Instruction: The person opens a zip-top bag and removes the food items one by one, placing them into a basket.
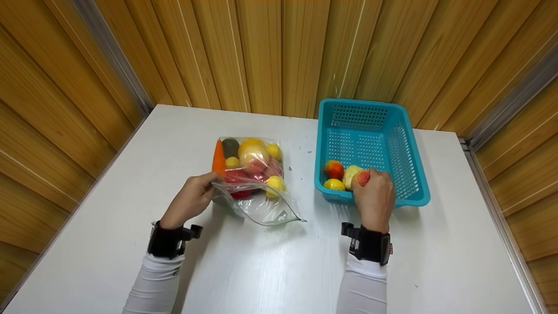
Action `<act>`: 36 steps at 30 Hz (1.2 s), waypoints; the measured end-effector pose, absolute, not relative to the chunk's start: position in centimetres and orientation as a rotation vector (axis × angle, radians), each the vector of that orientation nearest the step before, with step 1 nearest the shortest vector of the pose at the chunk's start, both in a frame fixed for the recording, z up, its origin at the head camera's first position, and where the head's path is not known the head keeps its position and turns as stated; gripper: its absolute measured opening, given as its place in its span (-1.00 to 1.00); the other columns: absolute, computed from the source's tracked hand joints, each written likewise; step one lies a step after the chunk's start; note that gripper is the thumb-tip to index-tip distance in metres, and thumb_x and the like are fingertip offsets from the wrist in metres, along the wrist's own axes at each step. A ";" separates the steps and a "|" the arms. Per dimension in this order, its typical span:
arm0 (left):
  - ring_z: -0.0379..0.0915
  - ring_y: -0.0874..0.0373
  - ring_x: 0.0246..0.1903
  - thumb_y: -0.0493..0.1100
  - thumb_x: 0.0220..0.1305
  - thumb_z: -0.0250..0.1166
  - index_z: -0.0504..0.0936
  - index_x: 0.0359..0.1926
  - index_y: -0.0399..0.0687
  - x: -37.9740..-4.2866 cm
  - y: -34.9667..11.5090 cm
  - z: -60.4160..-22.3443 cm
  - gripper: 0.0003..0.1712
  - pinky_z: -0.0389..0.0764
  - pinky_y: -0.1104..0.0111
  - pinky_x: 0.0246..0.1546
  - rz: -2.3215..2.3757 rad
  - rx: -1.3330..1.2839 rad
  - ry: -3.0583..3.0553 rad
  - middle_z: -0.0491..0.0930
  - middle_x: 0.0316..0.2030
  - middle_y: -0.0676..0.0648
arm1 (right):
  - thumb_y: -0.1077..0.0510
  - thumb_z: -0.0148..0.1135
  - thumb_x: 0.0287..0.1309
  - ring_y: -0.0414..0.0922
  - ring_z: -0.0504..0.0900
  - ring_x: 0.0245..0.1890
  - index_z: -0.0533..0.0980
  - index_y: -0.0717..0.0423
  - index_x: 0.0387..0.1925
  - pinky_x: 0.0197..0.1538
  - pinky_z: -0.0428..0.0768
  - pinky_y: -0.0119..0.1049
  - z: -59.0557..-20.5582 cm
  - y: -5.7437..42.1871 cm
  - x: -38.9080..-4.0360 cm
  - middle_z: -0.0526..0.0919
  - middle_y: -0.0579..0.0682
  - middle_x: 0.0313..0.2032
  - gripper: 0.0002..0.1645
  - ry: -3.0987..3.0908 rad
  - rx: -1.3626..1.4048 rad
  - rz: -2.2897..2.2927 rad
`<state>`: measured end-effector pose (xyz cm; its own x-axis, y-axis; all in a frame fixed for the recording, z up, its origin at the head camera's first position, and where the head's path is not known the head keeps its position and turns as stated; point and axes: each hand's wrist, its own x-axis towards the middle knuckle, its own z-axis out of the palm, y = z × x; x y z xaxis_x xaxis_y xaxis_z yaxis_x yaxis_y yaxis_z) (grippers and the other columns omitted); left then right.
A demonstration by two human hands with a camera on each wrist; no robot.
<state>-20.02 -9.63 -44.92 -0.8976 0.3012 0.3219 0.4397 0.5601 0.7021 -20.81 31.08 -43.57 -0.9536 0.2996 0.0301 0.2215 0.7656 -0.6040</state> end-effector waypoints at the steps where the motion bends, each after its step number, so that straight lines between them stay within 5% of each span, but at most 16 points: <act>1: 0.55 0.09 -0.31 -0.55 0.29 0.13 0.72 -0.16 -0.19 -20.0 -9.6 -44.9 -0.68 0.62 0.19 -0.20 -1.256 -0.630 -2.627 0.74 -0.26 -0.10 | 0.23 0.27 0.31 0.43 0.31 0.24 0.25 0.55 0.40 0.36 0.34 0.32 -43.7 31.2 -20.9 0.34 0.59 0.29 -0.24 -2.845 -0.437 0.944; 15: 0.54 0.07 -0.29 -0.53 0.31 0.12 0.72 -0.12 -0.18 -20.0 -9.7 -45.1 -0.67 0.61 0.18 -0.18 -1.269 -0.625 -2.629 0.74 -0.21 -0.10 | 0.19 0.08 0.41 0.35 0.31 0.06 0.37 0.62 0.28 0.16 0.37 0.20 -44.6 31.4 -21.0 0.42 0.53 0.07 -0.40 -2.833 -0.518 0.891; 25: 0.56 0.06 -0.27 -0.54 0.30 0.14 0.72 -0.11 -0.20 -19.9 -9.8 -45.0 -0.68 0.62 0.17 -0.17 -1.262 -0.634 -2.632 0.75 -0.20 -0.11 | 0.25 0.11 0.34 0.40 0.37 0.23 0.46 0.56 0.23 0.26 0.39 0.26 -45.0 31.1 -21.4 0.45 0.52 0.26 -0.47 -2.793 -0.554 0.970; 32: 0.56 0.05 -0.28 -0.53 0.31 0.15 0.71 -0.13 -0.20 -20.0 -9.7 -45.1 -0.70 0.62 0.17 -0.16 -1.263 -0.628 -2.638 0.75 -0.21 -0.11 | 0.22 0.08 0.37 0.33 0.45 0.08 0.48 0.54 0.22 0.05 0.51 0.14 -44.7 31.1 -21.4 0.52 0.51 0.19 -0.47 -2.832 -0.538 0.974; 36: 0.58 0.00 -0.25 -0.53 0.32 0.15 0.72 -0.09 -0.21 -20.0 -9.7 -45.0 -0.70 0.63 0.13 -0.13 -1.287 -0.625 -2.642 0.75 -0.18 -0.12 | 0.21 0.09 0.40 0.32 0.47 0.07 0.51 0.50 0.21 0.11 0.49 0.19 -44.2 30.5 -21.2 0.57 0.48 0.12 -0.50 -2.809 -0.466 0.966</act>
<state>-20.00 -9.71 -44.98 -0.9044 0.3059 0.2974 0.4228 0.5487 0.7212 -21.19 30.48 -44.16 -0.9431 0.3315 0.0265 0.2452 0.7468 -0.6182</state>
